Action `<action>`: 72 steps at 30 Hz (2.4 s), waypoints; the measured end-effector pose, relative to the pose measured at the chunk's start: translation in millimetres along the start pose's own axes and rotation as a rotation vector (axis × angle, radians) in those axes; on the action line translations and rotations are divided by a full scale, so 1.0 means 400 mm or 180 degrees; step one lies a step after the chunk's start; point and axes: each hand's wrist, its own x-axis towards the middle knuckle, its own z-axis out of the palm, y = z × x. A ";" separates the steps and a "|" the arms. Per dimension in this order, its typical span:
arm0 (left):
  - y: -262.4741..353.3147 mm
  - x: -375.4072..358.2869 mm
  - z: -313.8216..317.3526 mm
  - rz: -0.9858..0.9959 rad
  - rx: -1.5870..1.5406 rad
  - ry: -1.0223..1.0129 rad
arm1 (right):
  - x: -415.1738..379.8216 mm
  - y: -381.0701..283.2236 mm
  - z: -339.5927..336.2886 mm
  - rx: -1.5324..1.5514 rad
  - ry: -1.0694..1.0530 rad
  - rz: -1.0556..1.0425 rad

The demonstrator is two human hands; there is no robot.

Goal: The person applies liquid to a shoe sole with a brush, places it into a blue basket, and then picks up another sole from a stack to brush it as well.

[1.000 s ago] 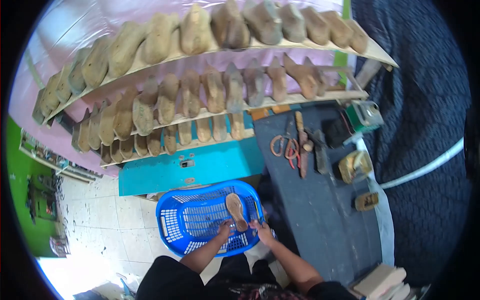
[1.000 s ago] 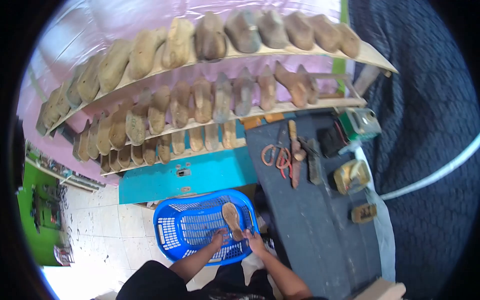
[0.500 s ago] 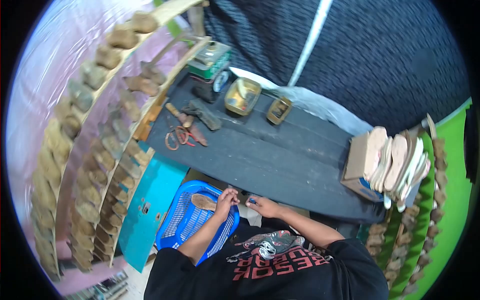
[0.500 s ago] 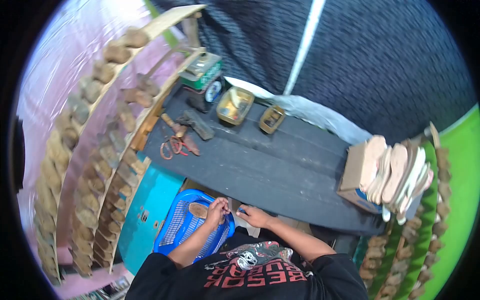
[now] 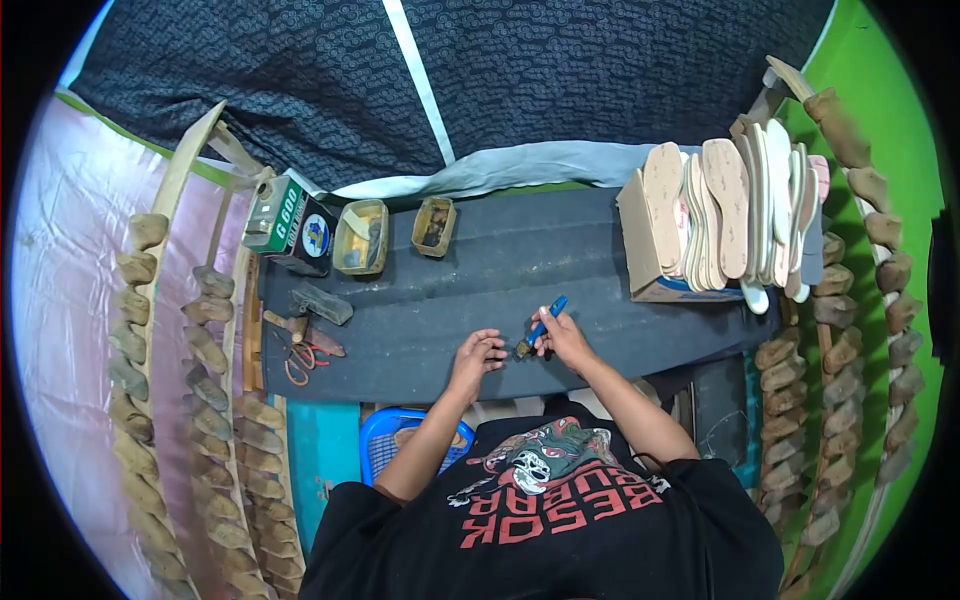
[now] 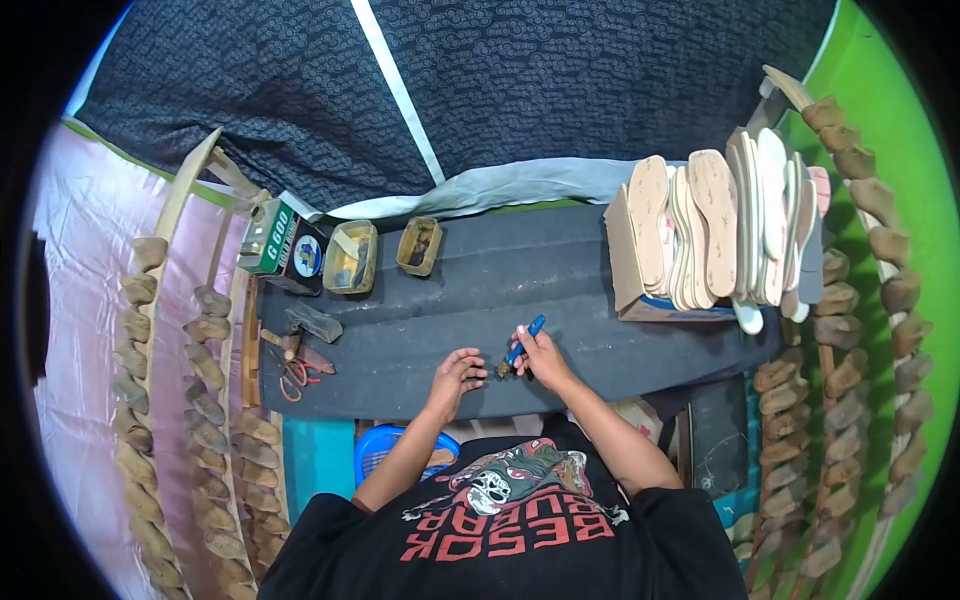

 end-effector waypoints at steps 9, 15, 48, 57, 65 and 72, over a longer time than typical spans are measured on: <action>-0.003 -0.024 0.057 0.0104 -0.0306 0.0758 | 0.162 -0.043 0.046 0.0079 -0.0568 -0.0071; 0.034 -0.042 0.043 0.0083 -0.0574 0.1162 | 0.220 -0.091 0.126 0.0013 -0.0606 -0.0283; 0.306 0.229 -0.031 0.0208 -0.0280 -0.0687 | 0.339 -0.170 0.307 -0.0756 0.0835 -0.1539; 0.328 0.198 0.263 0.0164 0.0085 -0.1233 | 0.105 -0.300 0.099 -0.1249 0.1459 -0.2520; 0.283 0.237 0.654 0.0728 0.0755 -0.1768 | -0.124 -0.466 -0.224 -0.2738 0.2747 -0.2612; 0.220 0.251 0.768 0.1379 0.1640 -0.1217 | -0.151 -0.484 -0.289 -0.3273 0.2539 -0.1983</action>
